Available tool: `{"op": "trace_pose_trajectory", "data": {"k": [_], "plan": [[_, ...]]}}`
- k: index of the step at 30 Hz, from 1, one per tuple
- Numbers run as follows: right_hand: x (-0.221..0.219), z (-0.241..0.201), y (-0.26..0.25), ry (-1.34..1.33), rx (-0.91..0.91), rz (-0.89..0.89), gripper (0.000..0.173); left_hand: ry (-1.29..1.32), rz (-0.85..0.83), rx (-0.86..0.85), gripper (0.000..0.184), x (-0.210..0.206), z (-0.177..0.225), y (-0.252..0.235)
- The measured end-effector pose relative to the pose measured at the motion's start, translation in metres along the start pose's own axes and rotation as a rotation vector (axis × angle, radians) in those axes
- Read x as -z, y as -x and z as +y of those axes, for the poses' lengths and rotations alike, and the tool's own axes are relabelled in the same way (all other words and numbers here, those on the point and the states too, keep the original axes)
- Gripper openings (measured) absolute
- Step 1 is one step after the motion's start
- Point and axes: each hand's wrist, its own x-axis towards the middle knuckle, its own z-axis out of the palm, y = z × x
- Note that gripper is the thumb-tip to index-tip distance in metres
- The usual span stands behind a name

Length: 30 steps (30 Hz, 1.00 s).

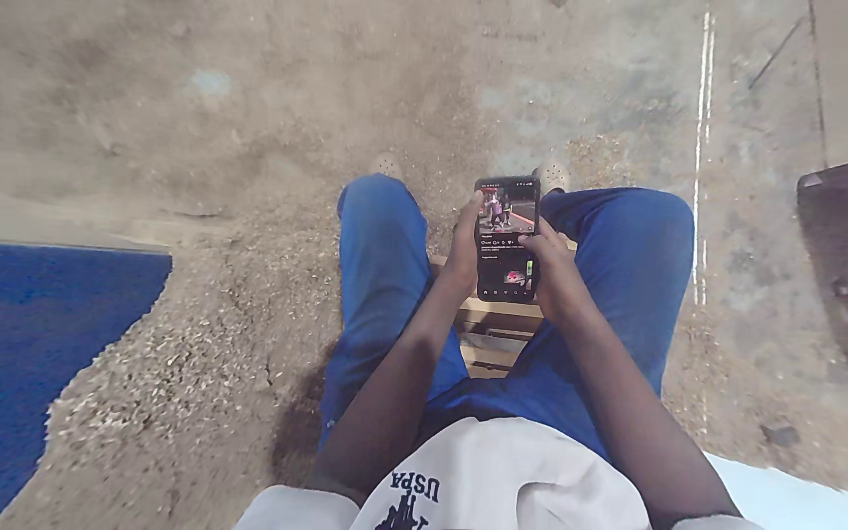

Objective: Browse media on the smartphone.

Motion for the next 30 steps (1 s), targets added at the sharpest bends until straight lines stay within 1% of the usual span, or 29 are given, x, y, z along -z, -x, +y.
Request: {"op": "trace_pose_trajectory", "data": {"k": [5, 11, 17, 21, 26, 28, 30], "plan": [[0.0, -0.0006, 0.0, 0.015, -0.024, 0.007, 0.043, -0.031, 0.024, 0.006, 0.057, 0.0011, -0.0011, -0.0008], [0.0016, 0.0024, -0.0023, 0.016, 0.001, -0.007, 0.047, -0.059, -0.022, 0.027, 0.061, 0.0032, 0.0003, 0.0031], [0.0014, 0.0021, -0.0022, 0.013, -0.004, -0.007, 0.046, -0.046, -0.022, 0.004, 0.057, 0.0024, 0.0016, 0.0054], [0.001, 0.0022, -0.0015, -0.011, 0.013, -0.012, 0.035, -0.054, -0.008, 0.006, 0.059, 0.0018, -0.0003, 0.0025], [0.0016, 0.0022, -0.0008, -0.01, 0.015, -0.027, 0.038, 0.0, -0.014, -0.016, 0.058, 0.0016, -0.0016, -0.0012], [0.0015, 0.0015, -0.0006, -0.012, 0.009, -0.025, 0.041, -0.015, -0.026, -0.029, 0.056, 0.0015, -0.0004, -0.0001], [0.0006, 0.0011, -0.0008, -0.014, 0.006, -0.016, 0.039, -0.041, -0.023, -0.029, 0.056, 0.001, 0.0014, 0.0017]]}}
